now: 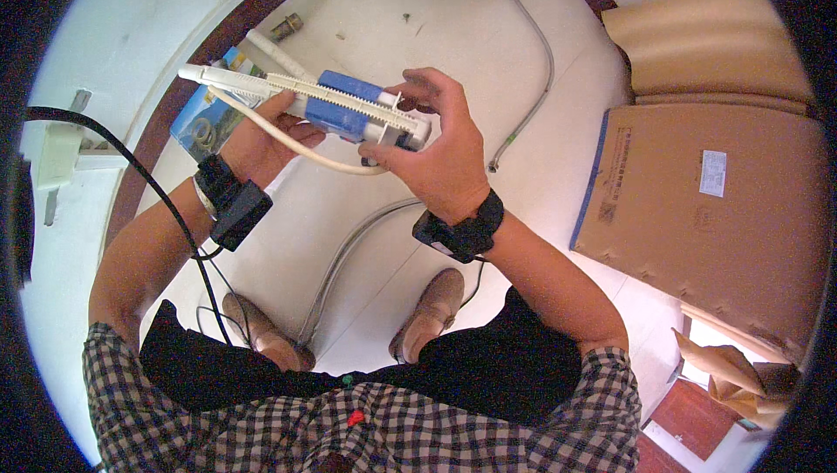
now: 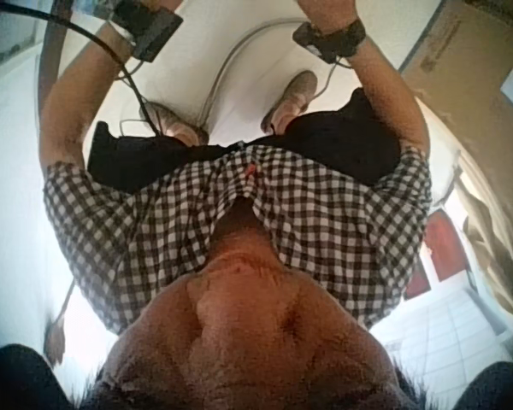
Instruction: The person assembles a white and blue plastic device with tubes and a brass fitting, then places it into a cardboard box. The person then picks up a broom and sweeps debris on the floor.
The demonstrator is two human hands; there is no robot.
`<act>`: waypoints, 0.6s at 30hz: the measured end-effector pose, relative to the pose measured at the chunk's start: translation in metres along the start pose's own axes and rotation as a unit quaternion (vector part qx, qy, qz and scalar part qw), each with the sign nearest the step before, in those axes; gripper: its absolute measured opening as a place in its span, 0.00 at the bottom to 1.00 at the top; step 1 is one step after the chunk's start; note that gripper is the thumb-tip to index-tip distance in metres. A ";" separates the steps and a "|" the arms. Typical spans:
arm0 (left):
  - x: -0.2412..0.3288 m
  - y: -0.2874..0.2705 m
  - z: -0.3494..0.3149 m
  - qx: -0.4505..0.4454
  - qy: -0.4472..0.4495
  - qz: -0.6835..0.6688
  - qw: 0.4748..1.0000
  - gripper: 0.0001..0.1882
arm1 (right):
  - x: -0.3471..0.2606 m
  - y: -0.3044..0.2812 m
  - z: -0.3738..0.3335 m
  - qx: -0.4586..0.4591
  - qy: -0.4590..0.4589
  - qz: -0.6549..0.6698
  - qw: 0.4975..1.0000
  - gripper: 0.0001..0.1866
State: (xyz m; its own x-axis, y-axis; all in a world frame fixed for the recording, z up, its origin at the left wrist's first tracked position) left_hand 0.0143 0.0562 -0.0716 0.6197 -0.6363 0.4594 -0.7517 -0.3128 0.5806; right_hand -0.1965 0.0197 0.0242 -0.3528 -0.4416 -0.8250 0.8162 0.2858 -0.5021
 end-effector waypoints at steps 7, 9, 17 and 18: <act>-0.002 -0.007 0.002 0.007 0.015 -0.023 1.000 0.20 | 0.000 -0.004 -0.004 -0.026 -0.031 -0.068 0.997 0.44; -0.005 -0.009 0.004 0.006 0.000 -0.024 1.000 0.20 | -0.002 0.000 -0.005 -0.019 -0.009 0.003 1.000 0.45; 0.001 -0.009 0.002 -0.010 0.029 0.002 1.000 0.20 | 0.001 -0.004 -0.003 -0.010 0.013 0.031 0.999 0.46; 0.002 -0.010 0.001 -0.011 0.036 0.001 0.999 0.20 | 0.001 -0.004 -0.005 -0.015 0.017 0.036 0.999 0.45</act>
State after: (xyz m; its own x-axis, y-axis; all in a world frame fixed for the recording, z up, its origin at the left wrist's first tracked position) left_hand 0.0223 0.0570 -0.0774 0.6338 -0.5848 0.5062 -0.7477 -0.2956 0.5946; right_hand -0.2024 0.0220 0.0244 -0.3098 -0.3896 -0.8673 0.8262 0.3411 -0.4483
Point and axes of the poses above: each hand's wrist, its own z-axis towards the middle knuckle, its own y-axis out of the palm, x = y × z, the point moved 4 cm from there along z, towards the middle knuckle, and after that the axes turned 10 degrees about -y, right-handed, at the moved point
